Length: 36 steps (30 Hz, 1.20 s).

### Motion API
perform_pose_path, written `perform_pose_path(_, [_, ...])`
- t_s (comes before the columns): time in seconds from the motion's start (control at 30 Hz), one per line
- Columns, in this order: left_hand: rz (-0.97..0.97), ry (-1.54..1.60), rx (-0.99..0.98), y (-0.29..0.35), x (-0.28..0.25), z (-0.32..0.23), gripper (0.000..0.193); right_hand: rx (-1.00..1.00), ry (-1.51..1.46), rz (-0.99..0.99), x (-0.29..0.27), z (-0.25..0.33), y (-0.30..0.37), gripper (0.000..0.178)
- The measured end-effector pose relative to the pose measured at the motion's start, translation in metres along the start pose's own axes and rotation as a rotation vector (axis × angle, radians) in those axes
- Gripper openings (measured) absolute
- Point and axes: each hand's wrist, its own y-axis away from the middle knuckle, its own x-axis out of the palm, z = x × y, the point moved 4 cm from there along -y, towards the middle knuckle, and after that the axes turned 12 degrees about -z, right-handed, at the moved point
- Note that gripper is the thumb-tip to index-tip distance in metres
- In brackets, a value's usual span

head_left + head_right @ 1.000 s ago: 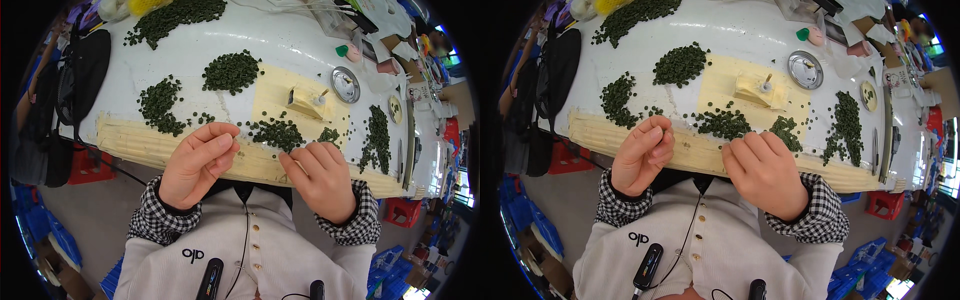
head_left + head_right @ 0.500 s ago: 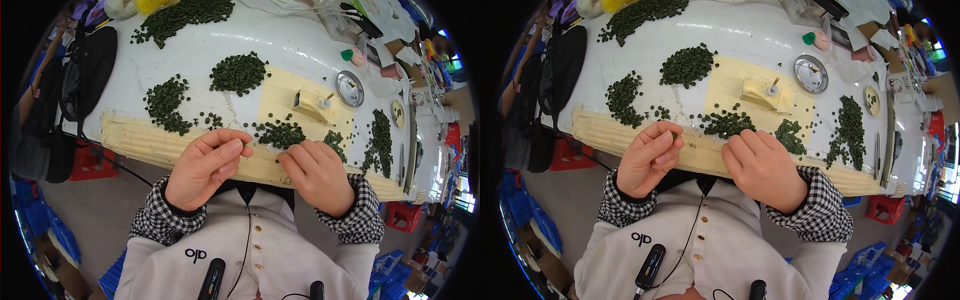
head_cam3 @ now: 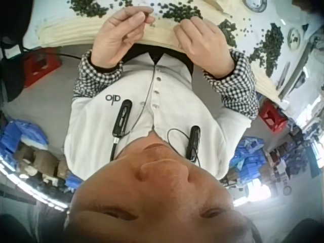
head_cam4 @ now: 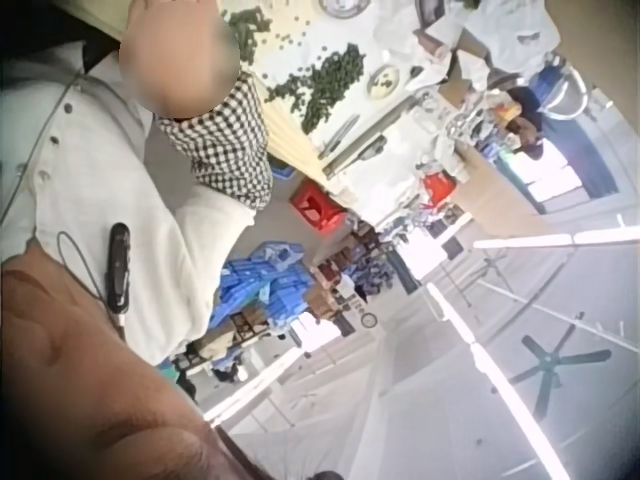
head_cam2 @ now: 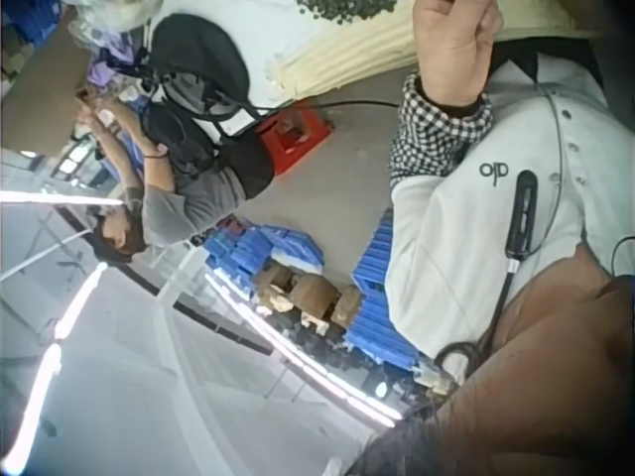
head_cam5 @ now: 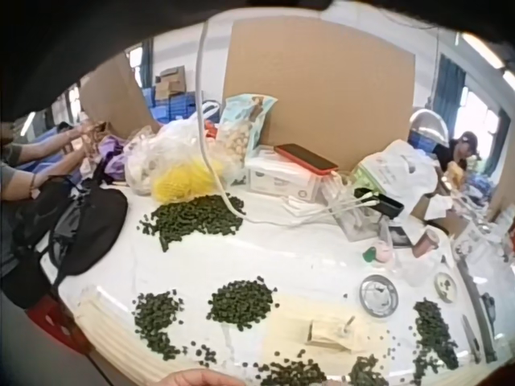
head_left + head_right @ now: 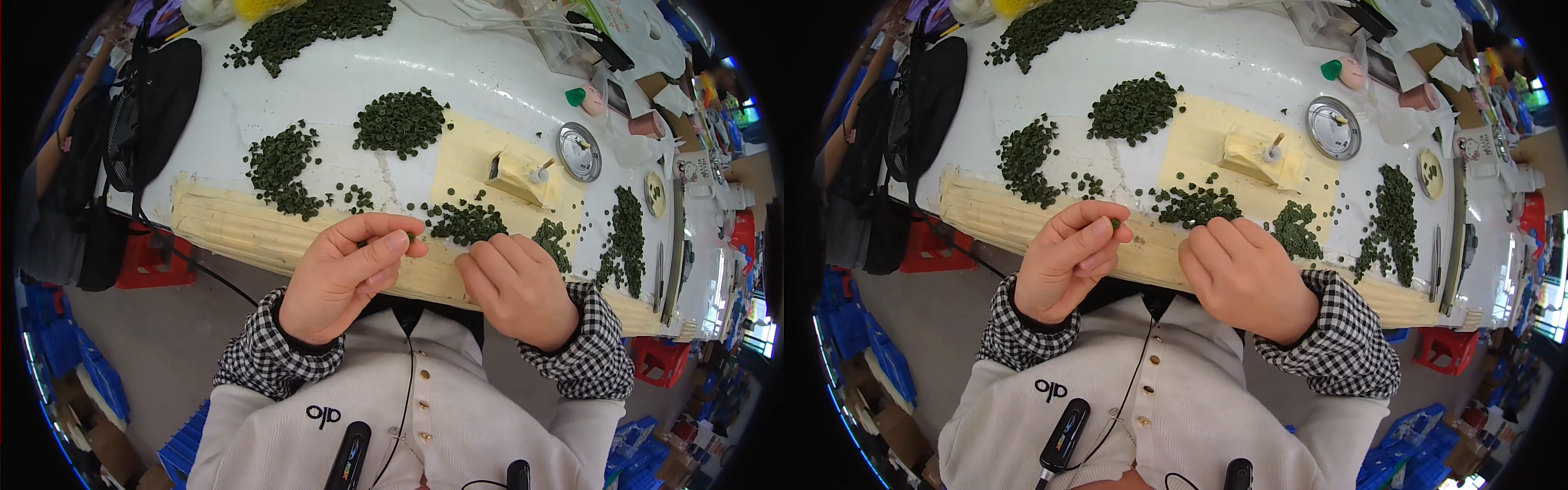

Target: The person is sorting and inspecting small green plastic components on a factory workbench.

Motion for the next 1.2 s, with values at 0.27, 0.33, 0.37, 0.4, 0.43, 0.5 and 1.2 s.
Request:
perform_pose_path(0.27, [0.062,-0.037,-0.015,-0.01,0.013,0.011,0.02,0.659,-0.523,-0.319,-0.018,-0.008,-0.009,0.019])
perform_pose_path(0.33, [0.088,-0.052,-0.018,-0.012,0.017,0.014,0.019,0.691,-0.541,-0.356,-0.016,-0.007,-0.012,0.019])
perform_pose_path(0.37, [0.098,-0.056,-0.017,-0.013,0.018,0.015,0.019,0.677,-0.524,-0.367,-0.015,-0.006,-0.013,0.019])
perform_pose_path(0.4, [0.104,-0.058,-0.017,-0.014,0.019,0.017,0.019,0.663,-0.51,-0.377,-0.014,-0.006,-0.013,0.019])
perform_pose_path(0.43, [0.092,-0.057,-0.01,-0.014,0.019,0.017,0.02,0.656,-0.491,-0.377,-0.013,-0.005,-0.013,0.019])
perform_pose_path(0.5, [0.067,-0.051,0.002,-0.013,0.019,0.018,0.021,0.641,-0.455,-0.375,-0.012,-0.004,-0.013,0.019])
perform_pose_path(1.2, [0.229,-0.333,-0.073,-0.015,0.024,0.007,0.017,0.92,-1.148,-0.123,0.0,-0.023,0.002,0.007])
